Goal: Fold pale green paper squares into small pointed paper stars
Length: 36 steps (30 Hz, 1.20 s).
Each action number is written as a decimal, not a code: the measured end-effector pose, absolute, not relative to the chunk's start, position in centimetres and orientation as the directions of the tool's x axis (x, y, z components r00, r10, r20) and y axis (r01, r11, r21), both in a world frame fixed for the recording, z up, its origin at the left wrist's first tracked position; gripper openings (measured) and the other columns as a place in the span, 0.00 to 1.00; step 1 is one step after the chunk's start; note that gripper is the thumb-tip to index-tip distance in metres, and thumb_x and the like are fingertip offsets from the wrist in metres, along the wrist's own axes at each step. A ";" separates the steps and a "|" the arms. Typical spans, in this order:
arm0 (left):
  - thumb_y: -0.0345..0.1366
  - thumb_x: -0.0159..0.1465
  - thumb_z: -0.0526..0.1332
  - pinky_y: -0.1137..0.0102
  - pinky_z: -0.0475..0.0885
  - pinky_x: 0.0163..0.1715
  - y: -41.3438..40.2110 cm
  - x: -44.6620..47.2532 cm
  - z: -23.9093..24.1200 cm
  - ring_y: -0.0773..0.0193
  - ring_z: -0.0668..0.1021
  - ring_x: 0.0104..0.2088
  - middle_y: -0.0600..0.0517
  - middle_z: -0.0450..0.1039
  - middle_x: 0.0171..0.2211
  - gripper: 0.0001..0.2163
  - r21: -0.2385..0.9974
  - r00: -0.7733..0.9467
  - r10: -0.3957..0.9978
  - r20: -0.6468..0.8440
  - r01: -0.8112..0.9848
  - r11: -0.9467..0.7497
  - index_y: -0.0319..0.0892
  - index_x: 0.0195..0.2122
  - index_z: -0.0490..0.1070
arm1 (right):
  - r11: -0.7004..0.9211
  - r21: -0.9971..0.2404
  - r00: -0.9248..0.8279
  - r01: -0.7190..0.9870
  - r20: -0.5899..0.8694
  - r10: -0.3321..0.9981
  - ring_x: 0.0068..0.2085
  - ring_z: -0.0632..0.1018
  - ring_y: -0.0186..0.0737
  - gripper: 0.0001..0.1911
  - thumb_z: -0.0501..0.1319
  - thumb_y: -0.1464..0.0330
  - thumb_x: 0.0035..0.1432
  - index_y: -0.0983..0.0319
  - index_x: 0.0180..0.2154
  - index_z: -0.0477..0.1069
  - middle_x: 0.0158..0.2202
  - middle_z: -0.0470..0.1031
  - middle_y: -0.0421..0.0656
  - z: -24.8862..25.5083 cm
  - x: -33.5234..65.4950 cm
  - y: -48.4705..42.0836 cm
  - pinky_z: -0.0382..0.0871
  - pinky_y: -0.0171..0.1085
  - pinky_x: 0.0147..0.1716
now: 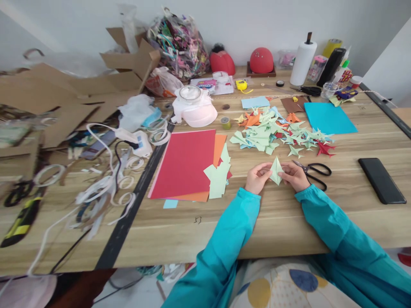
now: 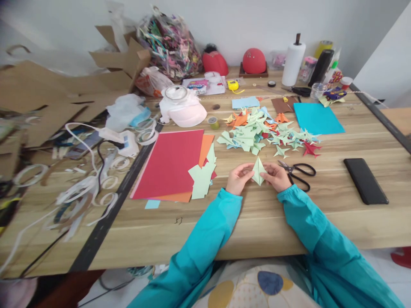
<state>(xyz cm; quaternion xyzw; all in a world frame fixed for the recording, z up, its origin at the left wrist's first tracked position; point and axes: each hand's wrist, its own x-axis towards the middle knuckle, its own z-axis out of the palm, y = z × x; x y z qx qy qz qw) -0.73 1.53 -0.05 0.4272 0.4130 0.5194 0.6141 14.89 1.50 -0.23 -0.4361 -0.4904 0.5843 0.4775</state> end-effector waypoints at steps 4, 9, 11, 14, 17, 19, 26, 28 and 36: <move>0.36 0.48 0.66 0.73 0.70 0.24 1.7 -0.8 -0.5 0.68 0.73 0.27 0.48 0.73 0.33 0.10 0.957 0.085 0.996 -0.009 -0.288 0.033 0.38 0.31 0.75 | -0.014 -0.991 -0.170 -0.130 0.008 0.985 0.15 0.65 0.27 0.20 0.68 0.64 0.42 0.62 0.39 0.70 0.19 0.70 0.35 0.0 14.9 1.4 0.58 0.29 0.13; 0.33 0.50 0.64 0.71 0.70 0.31 1.8 -1.1 -0.9 0.64 0.73 0.35 0.49 0.71 0.35 0.03 0.961 0.079 0.995 0.064 -0.273 -0.040 0.40 0.24 0.76 | -0.080 -0.994 -0.210 -0.073 -0.063 0.976 0.16 0.68 0.30 0.15 0.65 0.60 0.46 0.64 0.33 0.75 0.16 0.69 0.38 0.1 15.5 1.3 0.59 0.32 0.15; 0.35 0.50 0.64 0.70 0.69 0.34 1.7 -1.1 -0.8 0.63 0.73 0.36 0.48 0.71 0.34 0.04 0.964 0.068 0.995 0.069 -0.262 -0.049 0.40 0.23 0.76 | -0.104 -0.992 -0.218 -0.070 -0.087 0.972 0.17 0.69 0.32 0.17 0.62 0.58 0.49 0.65 0.34 0.75 0.15 0.70 0.39 0.1 15.6 1.2 0.60 0.32 0.16; 0.36 0.47 0.67 0.70 0.69 0.35 1.6 -0.9 -0.3 0.64 0.74 0.34 0.48 0.72 0.34 0.08 0.969 0.059 0.998 0.030 -0.246 -0.015 0.39 0.28 0.74 | -0.077 -0.995 -0.192 -0.062 -0.064 0.979 0.16 0.68 0.31 0.15 0.65 0.59 0.46 0.64 0.31 0.75 0.15 0.69 0.38 0.2 15.3 1.2 0.60 0.32 0.16; 0.35 0.45 0.68 0.70 0.70 0.34 1.5 -0.7 0.0 0.66 0.75 0.32 0.49 0.73 0.33 0.19 0.959 0.087 0.995 -0.049 -0.274 0.072 0.38 0.39 0.71 | -0.032 -0.994 -0.165 -0.104 -0.014 0.986 0.16 0.68 0.29 0.16 0.68 0.62 0.41 0.63 0.32 0.71 0.20 0.72 0.38 0.2 15.0 1.3 0.60 0.31 0.15; 0.35 0.45 0.69 0.72 0.69 0.33 1.5 -0.7 0.1 0.67 0.75 0.30 0.50 0.73 0.31 0.22 0.954 0.092 0.993 -0.078 -0.281 0.101 0.38 0.42 0.69 | -0.036 -0.989 -0.163 -0.142 -0.012 0.986 0.16 0.68 0.29 0.19 0.69 0.62 0.40 0.61 0.35 0.67 0.23 0.73 0.37 0.2 14.8 1.3 0.60 0.30 0.14; 0.34 0.45 0.68 0.74 0.67 0.29 1.6 -1.0 -0.3 0.70 0.73 0.26 0.53 0.72 0.26 0.22 0.957 0.104 0.993 -0.062 -0.277 0.089 0.38 0.42 0.69 | -0.066 -0.997 -0.234 -0.036 -0.055 0.971 0.15 0.67 0.28 0.17 0.67 0.58 0.43 0.64 0.28 0.68 0.19 0.70 0.37 0.1 14.8 1.4 0.59 0.30 0.14; 0.35 0.45 0.68 0.74 0.67 0.29 1.6 -0.9 -0.2 0.70 0.73 0.26 0.53 0.72 0.26 0.20 0.958 0.095 0.994 -0.055 -0.277 0.079 0.38 0.40 0.70 | -0.041 -0.999 -0.239 0.003 -0.040 0.970 0.15 0.66 0.28 0.17 0.67 0.57 0.43 0.64 0.25 0.68 0.17 0.68 0.37 0.1 14.8 1.4 0.59 0.30 0.14; 0.37 0.44 0.68 0.73 0.66 0.25 1.3 -0.9 0.7 0.70 0.71 0.22 0.53 0.71 0.21 0.11 0.978 0.036 0.998 -0.057 -0.198 0.063 0.37 0.27 0.72 | -0.030 -0.998 -0.262 0.051 -0.042 0.964 0.16 0.66 0.29 0.18 0.65 0.54 0.44 0.63 0.23 0.67 0.15 0.66 0.36 0.4 14.8 1.3 0.59 0.31 0.14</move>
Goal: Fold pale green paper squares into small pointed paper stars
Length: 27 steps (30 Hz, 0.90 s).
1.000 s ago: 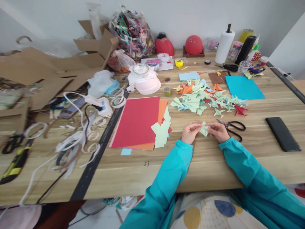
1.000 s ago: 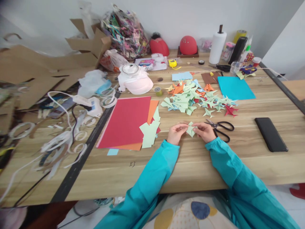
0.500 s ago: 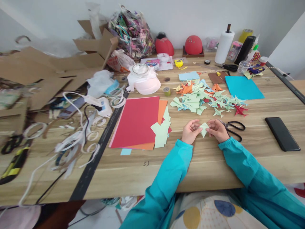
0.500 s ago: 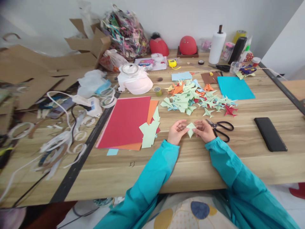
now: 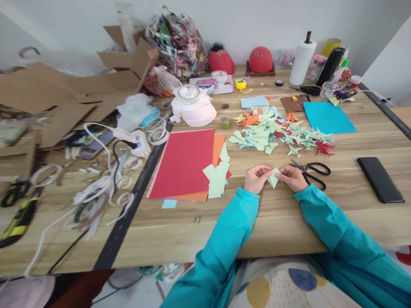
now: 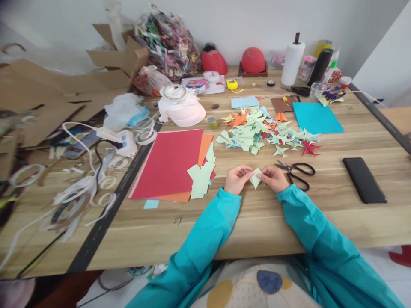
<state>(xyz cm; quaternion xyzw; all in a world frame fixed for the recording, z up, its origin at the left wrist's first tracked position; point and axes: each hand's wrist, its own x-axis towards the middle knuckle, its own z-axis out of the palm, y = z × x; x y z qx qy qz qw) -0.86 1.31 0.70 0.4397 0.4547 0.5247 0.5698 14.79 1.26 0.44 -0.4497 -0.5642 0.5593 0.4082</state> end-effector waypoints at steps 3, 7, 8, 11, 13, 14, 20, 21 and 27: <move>0.37 0.44 0.69 0.74 0.65 0.24 1.3 -0.8 0.5 0.71 0.70 0.22 0.54 0.71 0.21 0.12 0.976 0.033 0.997 -0.064 -0.209 0.070 0.37 0.27 0.72 | -0.023 -0.998 -0.265 0.061 -0.039 0.963 0.15 0.65 0.29 0.19 0.65 0.54 0.44 0.63 0.22 0.66 0.14 0.65 0.36 0.4 14.8 1.2 0.58 0.30 0.14; 0.36 0.43 0.69 0.74 0.67 0.27 1.3 -0.6 0.4 0.70 0.72 0.24 0.54 0.72 0.23 0.18 0.953 0.093 0.992 -0.088 -0.282 0.111 0.38 0.36 0.71 | -0.023 -0.998 -0.208 0.059 -0.035 0.977 0.12 0.62 0.27 0.19 0.66 0.55 0.43 0.63 0.21 0.65 0.12 0.63 0.35 0.4 14.8 1.1 0.51 0.29 0.11; 0.37 0.43 0.69 0.73 0.67 0.28 1.3 -0.5 0.3 0.70 0.73 0.25 0.53 0.73 0.24 0.19 0.951 0.116 0.989 -0.090 -0.285 0.120 0.38 0.36 0.71 | -0.024 -0.998 -0.197 0.061 -0.036 0.980 0.12 0.61 0.27 0.19 0.66 0.55 0.43 0.63 0.21 0.65 0.12 0.62 0.34 0.4 14.8 1.1 0.50 0.29 0.10; 0.37 0.43 0.69 0.74 0.66 0.26 1.3 -0.4 0.2 0.71 0.72 0.24 0.53 0.73 0.23 0.16 0.963 0.127 0.988 -0.086 -0.245 0.115 0.37 0.32 0.72 | -0.032 -0.997 -0.185 0.070 -0.045 0.982 0.11 0.60 0.27 0.19 0.66 0.54 0.42 0.62 0.21 0.65 0.10 0.61 0.34 0.4 14.7 1.1 0.49 0.29 0.10; 0.38 0.43 0.69 0.75 0.65 0.24 1.4 -0.3 0.0 0.72 0.70 0.22 0.54 0.71 0.21 0.14 0.967 0.101 0.991 -0.086 -0.230 0.108 0.37 0.29 0.72 | -0.043 -0.997 -0.187 0.066 -0.054 0.981 0.11 0.60 0.27 0.20 0.66 0.53 0.42 0.62 0.20 0.65 0.10 0.61 0.34 0.4 14.7 1.1 0.49 0.29 0.09; 0.37 0.43 0.69 0.75 0.64 0.23 1.4 -0.3 -0.1 0.73 0.69 0.21 0.55 0.70 0.20 0.13 0.965 0.094 0.991 -0.093 -0.235 0.113 0.36 0.28 0.72 | -0.047 -0.997 -0.189 0.060 -0.058 0.980 0.11 0.61 0.27 0.20 0.66 0.53 0.42 0.62 0.20 0.65 0.11 0.62 0.34 0.4 14.7 1.1 0.50 0.29 0.09; 0.36 0.41 0.70 0.72 0.69 0.31 1.4 -0.2 -0.1 0.68 0.75 0.28 0.51 0.75 0.27 0.19 0.936 0.118 0.984 -0.132 -0.311 0.163 0.37 0.34 0.70 | -0.039 -0.999 -0.174 0.016 -0.041 0.984 0.13 0.63 0.28 0.20 0.65 0.54 0.44 0.62 0.20 0.64 0.13 0.63 0.35 0.3 14.7 1.2 0.54 0.29 0.11; 0.36 0.41 0.71 0.71 0.70 0.31 1.3 -0.2 0.0 0.67 0.75 0.29 0.50 0.76 0.29 0.20 0.936 0.135 0.981 -0.135 -0.308 0.172 0.37 0.35 0.70 | -0.034 -0.999 -0.166 0.008 -0.035 0.985 0.13 0.63 0.27 0.20 0.65 0.54 0.44 0.62 0.20 0.64 0.12 0.63 0.34 0.2 14.7 1.3 0.54 0.29 0.11; 0.33 0.38 0.71 0.72 0.70 0.25 1.1 -0.1 0.4 0.68 0.74 0.25 0.51 0.75 0.29 0.23 0.929 0.209 0.963 -0.167 -0.292 0.225 0.37 0.36 0.68 | -0.017 -1.000 -0.156 0.001 -0.017 0.988 0.13 0.63 0.27 0.19 0.64 0.54 0.46 0.62 0.22 0.62 0.13 0.63 0.34 -0.2 14.7 1.4 0.52 0.29 0.12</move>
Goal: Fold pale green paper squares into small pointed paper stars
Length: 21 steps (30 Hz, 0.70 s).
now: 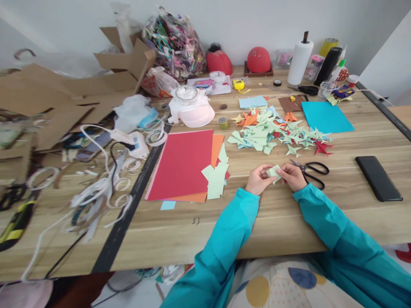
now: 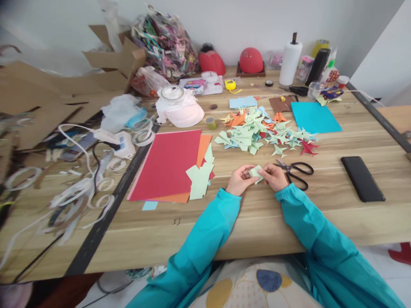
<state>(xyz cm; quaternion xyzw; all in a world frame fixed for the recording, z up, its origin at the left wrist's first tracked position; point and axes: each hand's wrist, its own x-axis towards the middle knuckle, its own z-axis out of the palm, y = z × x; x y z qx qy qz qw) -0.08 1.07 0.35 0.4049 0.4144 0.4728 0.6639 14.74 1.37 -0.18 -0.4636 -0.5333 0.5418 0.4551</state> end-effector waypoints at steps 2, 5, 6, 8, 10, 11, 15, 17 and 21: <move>0.32 0.38 0.71 0.72 0.70 0.25 1.0 -0.1 0.4 0.67 0.74 0.25 0.51 0.75 0.28 0.22 0.928 0.209 0.963 -0.168 -0.295 0.226 0.37 0.35 0.69 | -0.017 -1.000 -0.164 0.006 -0.018 0.986 0.14 0.64 0.27 0.19 0.63 0.54 0.46 0.62 0.22 0.63 0.14 0.63 0.34 -0.2 14.7 1.3 0.54 0.29 0.13; 0.31 0.39 0.71 0.72 0.71 0.27 1.0 -0.1 0.5 0.66 0.75 0.27 0.51 0.75 0.28 0.21 0.932 0.202 0.966 -0.162 -0.291 0.217 0.37 0.35 0.69 | -0.017 -1.000 -0.191 0.017 -0.019 0.981 0.14 0.64 0.27 0.18 0.65 0.55 0.45 0.62 0.22 0.64 0.14 0.64 0.35 -0.2 14.8 1.3 0.54 0.29 0.13; 0.31 0.39 0.71 0.72 0.71 0.27 1.0 -0.1 0.6 0.66 0.75 0.27 0.51 0.75 0.29 0.21 0.935 0.203 0.966 -0.158 -0.284 0.213 0.37 0.36 0.69 | -0.015 -1.000 -0.206 0.025 -0.020 0.978 0.14 0.64 0.27 0.18 0.65 0.56 0.45 0.62 0.22 0.64 0.14 0.64 0.35 -0.2 14.9 1.3 0.54 0.29 0.13; 0.31 0.39 0.71 0.73 0.71 0.26 1.0 -0.1 0.6 0.68 0.75 0.26 0.50 0.75 0.29 0.22 0.941 0.207 0.966 -0.153 -0.267 0.206 0.36 0.37 0.69 | -0.012 -0.999 -0.229 0.043 -0.021 0.973 0.14 0.63 0.27 0.18 0.65 0.56 0.46 0.63 0.21 0.63 0.13 0.64 0.35 -0.3 14.9 1.2 0.53 0.29 0.13; 0.31 0.39 0.71 0.73 0.71 0.27 1.0 -0.1 0.5 0.68 0.75 0.26 0.49 0.75 0.30 0.23 0.942 0.218 0.964 -0.154 -0.263 0.210 0.36 0.38 0.69 | -0.010 -0.999 -0.221 0.049 -0.020 0.975 0.13 0.62 0.27 0.19 0.63 0.56 0.47 0.62 0.20 0.62 0.12 0.63 0.34 -0.3 15.0 1.2 0.52 0.29 0.13; 0.31 0.39 0.71 0.73 0.71 0.27 1.0 -0.1 0.4 0.68 0.75 0.27 0.49 0.75 0.30 0.24 0.940 0.225 0.962 -0.157 -0.264 0.215 0.36 0.38 0.69 | -0.011 -0.999 -0.203 0.045 -0.020 0.979 0.13 0.62 0.27 0.19 0.63 0.55 0.47 0.62 0.20 0.62 0.12 0.63 0.34 -0.3 14.9 1.2 0.52 0.29 0.13; 0.30 0.37 0.71 0.73 0.71 0.27 1.0 0.0 0.2 0.69 0.75 0.25 0.51 0.74 0.27 0.26 0.938 0.246 0.953 -0.175 -0.254 0.237 0.35 0.40 0.68 | -0.008 -0.999 -0.147 0.031 -0.012 0.989 0.13 0.62 0.27 0.20 0.63 0.54 0.46 0.62 0.19 0.61 0.12 0.63 0.35 -0.3 14.9 1.3 0.52 0.29 0.13; 0.30 0.37 0.71 0.74 0.70 0.26 1.0 0.0 0.3 0.69 0.74 0.25 0.51 0.74 0.27 0.26 0.938 0.248 0.953 -0.175 -0.251 0.238 0.35 0.40 0.67 | -0.004 -0.999 -0.156 0.035 -0.009 0.988 0.13 0.62 0.28 0.20 0.64 0.55 0.46 0.62 0.19 0.62 0.12 0.64 0.35 -0.3 14.9 1.4 0.53 0.30 0.13; 0.30 0.38 0.71 0.74 0.70 0.27 0.8 -0.1 0.6 0.69 0.74 0.25 0.50 0.75 0.28 0.26 0.940 0.250 0.955 -0.160 -0.257 0.225 0.35 0.40 0.68 | -0.001 -0.997 -0.219 0.076 -0.017 0.976 0.14 0.64 0.29 0.20 0.64 0.55 0.45 0.63 0.18 0.63 0.12 0.66 0.37 0.0 14.9 1.3 0.56 0.30 0.13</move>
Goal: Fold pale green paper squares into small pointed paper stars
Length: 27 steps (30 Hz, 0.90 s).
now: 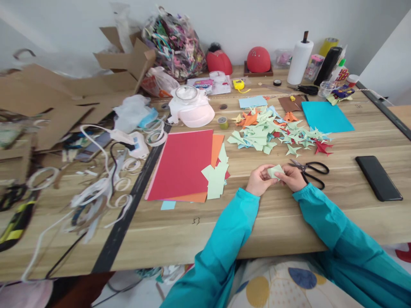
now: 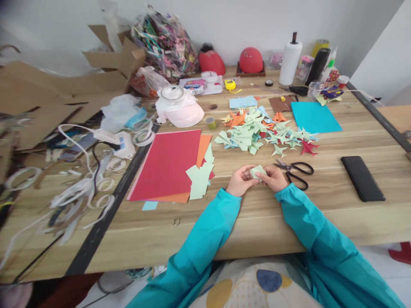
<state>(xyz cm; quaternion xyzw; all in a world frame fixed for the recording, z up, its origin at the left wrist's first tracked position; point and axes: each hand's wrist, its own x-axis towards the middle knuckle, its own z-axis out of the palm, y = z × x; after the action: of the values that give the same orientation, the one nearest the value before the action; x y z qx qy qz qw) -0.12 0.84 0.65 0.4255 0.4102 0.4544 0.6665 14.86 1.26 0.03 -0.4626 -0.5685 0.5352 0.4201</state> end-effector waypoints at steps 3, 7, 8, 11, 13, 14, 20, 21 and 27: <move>0.30 0.38 0.71 0.74 0.70 0.26 0.8 -0.2 0.8 0.69 0.74 0.25 0.50 0.74 0.28 0.26 0.934 0.265 0.950 -0.163 -0.268 0.235 0.34 0.41 0.67 | -0.019 -0.996 -0.243 0.090 -0.041 0.969 0.14 0.65 0.30 0.20 0.62 0.52 0.46 0.63 0.20 0.66 0.14 0.68 0.38 0.4 14.8 1.1 0.57 0.31 0.12; 0.32 0.39 0.71 0.73 0.70 0.26 0.9 -0.2 0.6 0.68 0.75 0.26 0.49 0.74 0.28 0.29 0.924 0.300 0.942 -0.152 -0.295 0.243 0.34 0.43 0.66 | -0.079 -0.994 -0.259 0.079 -0.097 0.961 0.13 0.65 0.29 0.22 0.60 0.50 0.47 0.64 0.22 0.67 0.14 0.68 0.38 0.6 14.9 1.1 0.57 0.30 0.11; 0.33 0.39 0.71 0.72 0.70 0.26 1.0 -0.2 0.5 0.67 0.75 0.26 0.50 0.74 0.28 0.30 0.921 0.307 0.940 -0.145 -0.307 0.242 0.34 0.45 0.65 | -0.088 -0.994 -0.253 0.072 -0.103 0.962 0.13 0.65 0.28 0.22 0.60 0.50 0.47 0.64 0.21 0.67 0.14 0.68 0.38 0.5 14.9 1.1 0.57 0.30 0.11; 0.33 0.40 0.71 0.71 0.71 0.27 1.0 -0.2 0.2 0.67 0.75 0.25 0.52 0.73 0.25 0.35 0.911 0.331 0.934 -0.132 -0.331 0.246 0.35 0.50 0.60 | -0.090 -0.995 -0.207 0.047 -0.097 0.974 0.13 0.65 0.28 0.22 0.61 0.51 0.47 0.64 0.20 0.66 0.14 0.68 0.38 0.4 14.9 1.2 0.58 0.29 0.12; 0.34 0.41 0.71 0.71 0.71 0.27 1.0 -0.2 0.1 0.66 0.75 0.25 0.53 0.73 0.24 0.37 0.908 0.346 0.928 -0.141 -0.329 0.261 0.35 0.52 0.58 | -0.084 -0.996 -0.185 0.036 -0.090 0.979 0.14 0.66 0.28 0.21 0.62 0.52 0.46 0.64 0.20 0.67 0.14 0.68 0.38 0.4 14.9 1.2 0.59 0.29 0.12; 0.35 0.42 0.71 0.71 0.71 0.27 1.0 -0.2 0.1 0.66 0.75 0.25 0.53 0.73 0.24 0.37 0.908 0.350 0.926 -0.144 -0.325 0.264 0.36 0.53 0.57 | -0.081 -0.996 -0.187 0.036 -0.086 0.978 0.14 0.66 0.29 0.21 0.64 0.53 0.45 0.64 0.21 0.67 0.14 0.68 0.38 0.4 14.8 1.2 0.60 0.30 0.12; 0.35 0.43 0.70 0.71 0.70 0.27 0.9 -0.4 0.3 0.67 0.74 0.22 0.53 0.73 0.22 0.37 0.926 0.367 0.922 -0.122 -0.293 0.239 0.35 0.53 0.57 | -0.066 -0.996 -0.262 0.055 -0.078 0.962 0.15 0.67 0.30 0.18 0.65 0.56 0.45 0.65 0.23 0.70 0.15 0.70 0.39 0.3 14.9 1.0 0.59 0.30 0.12; 0.35 0.43 0.70 0.71 0.70 0.27 0.9 -0.4 0.4 0.67 0.74 0.22 0.53 0.73 0.22 0.37 0.926 0.369 0.922 -0.118 -0.294 0.236 0.35 0.54 0.56 | -0.066 -0.997 -0.263 0.050 -0.077 0.962 0.15 0.66 0.30 0.18 0.64 0.55 0.46 0.65 0.24 0.70 0.15 0.70 0.39 0.2 14.9 1.0 0.58 0.30 0.12; 0.34 0.43 0.71 0.70 0.71 0.28 0.9 -0.4 0.6 0.67 0.75 0.22 0.52 0.74 0.23 0.38 0.916 0.384 0.918 -0.101 -0.324 0.236 0.34 0.54 0.56 | -0.112 -0.994 -0.258 0.015 -0.112 0.960 0.12 0.65 0.28 0.22 0.61 0.52 0.49 0.65 0.19 0.69 0.13 0.69 0.40 0.3 15.1 1.1 0.56 0.29 0.10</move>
<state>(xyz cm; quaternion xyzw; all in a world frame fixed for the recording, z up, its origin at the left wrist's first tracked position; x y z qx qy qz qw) -0.40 0.89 0.61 0.4359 0.3408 0.4382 0.7084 15.11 1.06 0.28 -0.4582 -0.5319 0.5881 0.4016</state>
